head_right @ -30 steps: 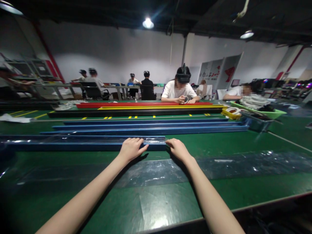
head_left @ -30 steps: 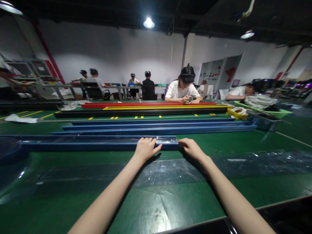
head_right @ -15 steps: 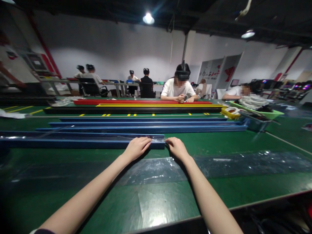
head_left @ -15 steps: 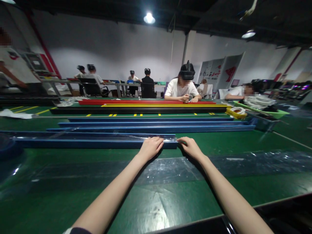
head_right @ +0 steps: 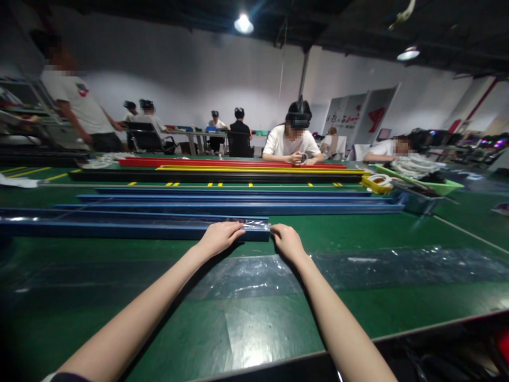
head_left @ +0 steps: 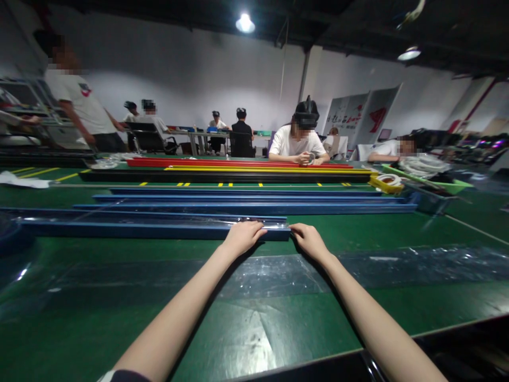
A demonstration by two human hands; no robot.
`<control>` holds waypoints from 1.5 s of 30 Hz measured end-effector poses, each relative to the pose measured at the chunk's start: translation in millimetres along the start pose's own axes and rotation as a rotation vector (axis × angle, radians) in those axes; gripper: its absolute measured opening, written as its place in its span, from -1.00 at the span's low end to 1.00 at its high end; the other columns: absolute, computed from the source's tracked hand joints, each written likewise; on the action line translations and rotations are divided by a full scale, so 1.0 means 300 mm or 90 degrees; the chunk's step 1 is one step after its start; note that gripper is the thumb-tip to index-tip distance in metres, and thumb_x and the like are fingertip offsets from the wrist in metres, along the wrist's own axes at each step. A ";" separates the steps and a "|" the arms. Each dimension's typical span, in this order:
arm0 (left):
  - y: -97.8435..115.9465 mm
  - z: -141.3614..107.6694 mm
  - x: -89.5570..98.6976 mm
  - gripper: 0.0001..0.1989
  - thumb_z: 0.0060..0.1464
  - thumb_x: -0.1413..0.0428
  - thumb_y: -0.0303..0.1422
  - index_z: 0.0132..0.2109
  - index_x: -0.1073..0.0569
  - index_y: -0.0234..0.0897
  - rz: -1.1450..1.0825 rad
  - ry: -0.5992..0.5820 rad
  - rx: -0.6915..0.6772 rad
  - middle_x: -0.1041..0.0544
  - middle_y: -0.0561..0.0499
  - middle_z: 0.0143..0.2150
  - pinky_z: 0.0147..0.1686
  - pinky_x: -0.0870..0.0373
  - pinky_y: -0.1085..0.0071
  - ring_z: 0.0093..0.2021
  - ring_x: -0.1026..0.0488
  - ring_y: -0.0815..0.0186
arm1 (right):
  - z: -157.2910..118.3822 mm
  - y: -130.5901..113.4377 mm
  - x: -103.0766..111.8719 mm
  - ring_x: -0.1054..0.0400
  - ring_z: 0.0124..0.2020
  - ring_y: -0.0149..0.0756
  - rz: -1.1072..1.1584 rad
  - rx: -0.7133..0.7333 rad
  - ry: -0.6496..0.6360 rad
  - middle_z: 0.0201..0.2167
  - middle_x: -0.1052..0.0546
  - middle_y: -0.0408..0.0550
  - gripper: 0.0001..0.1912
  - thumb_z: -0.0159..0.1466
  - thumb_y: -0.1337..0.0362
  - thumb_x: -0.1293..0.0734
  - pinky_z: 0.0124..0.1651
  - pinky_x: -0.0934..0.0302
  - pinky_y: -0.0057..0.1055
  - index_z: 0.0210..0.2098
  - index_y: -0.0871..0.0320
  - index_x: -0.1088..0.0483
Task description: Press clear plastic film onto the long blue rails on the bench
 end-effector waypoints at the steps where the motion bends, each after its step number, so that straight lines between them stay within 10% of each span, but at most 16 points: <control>1: -0.001 0.001 0.000 -0.63 0.24 0.21 -0.15 -0.12 -0.43 -0.16 -0.004 -0.002 0.000 -0.53 0.02 -0.15 -0.26 -0.30 0.44 -0.16 -0.45 0.30 | 0.000 0.001 0.000 -0.39 -0.11 -0.30 0.000 0.001 0.000 -0.15 -0.53 -0.05 -0.68 0.17 0.44 -0.17 -0.02 -0.20 -0.41 -0.18 0.11 -0.47; 28: -0.051 0.048 -0.011 -0.60 0.18 0.22 -0.28 -0.32 -0.52 -0.13 -0.032 -0.077 0.114 -0.52 0.06 -0.19 -0.31 -0.29 0.44 -0.15 -0.41 0.28 | 0.006 0.011 -0.019 -0.33 -0.11 -0.32 0.025 0.013 0.006 -0.17 -0.48 0.00 -0.78 0.21 0.38 -0.21 0.00 -0.18 -0.39 -0.30 0.15 -0.49; 45: -0.027 -0.004 0.014 -0.55 0.22 0.23 -0.10 -0.25 -0.49 -0.19 0.033 0.000 0.053 -0.55 0.00 -0.23 -0.31 -0.27 0.43 -0.20 -0.45 0.29 | -0.001 -0.004 -0.011 -0.29 -0.08 -0.27 -0.005 0.034 0.009 -0.13 -0.43 0.04 -0.80 0.16 0.37 -0.24 0.03 -0.16 -0.36 -0.28 0.19 -0.48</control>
Point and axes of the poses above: each hand's wrist, its own z-axis towards the middle knuckle, its own x-axis out of the back of the hand, y = z × x, the point moved 7 cm from there along z, towards the middle knuckle
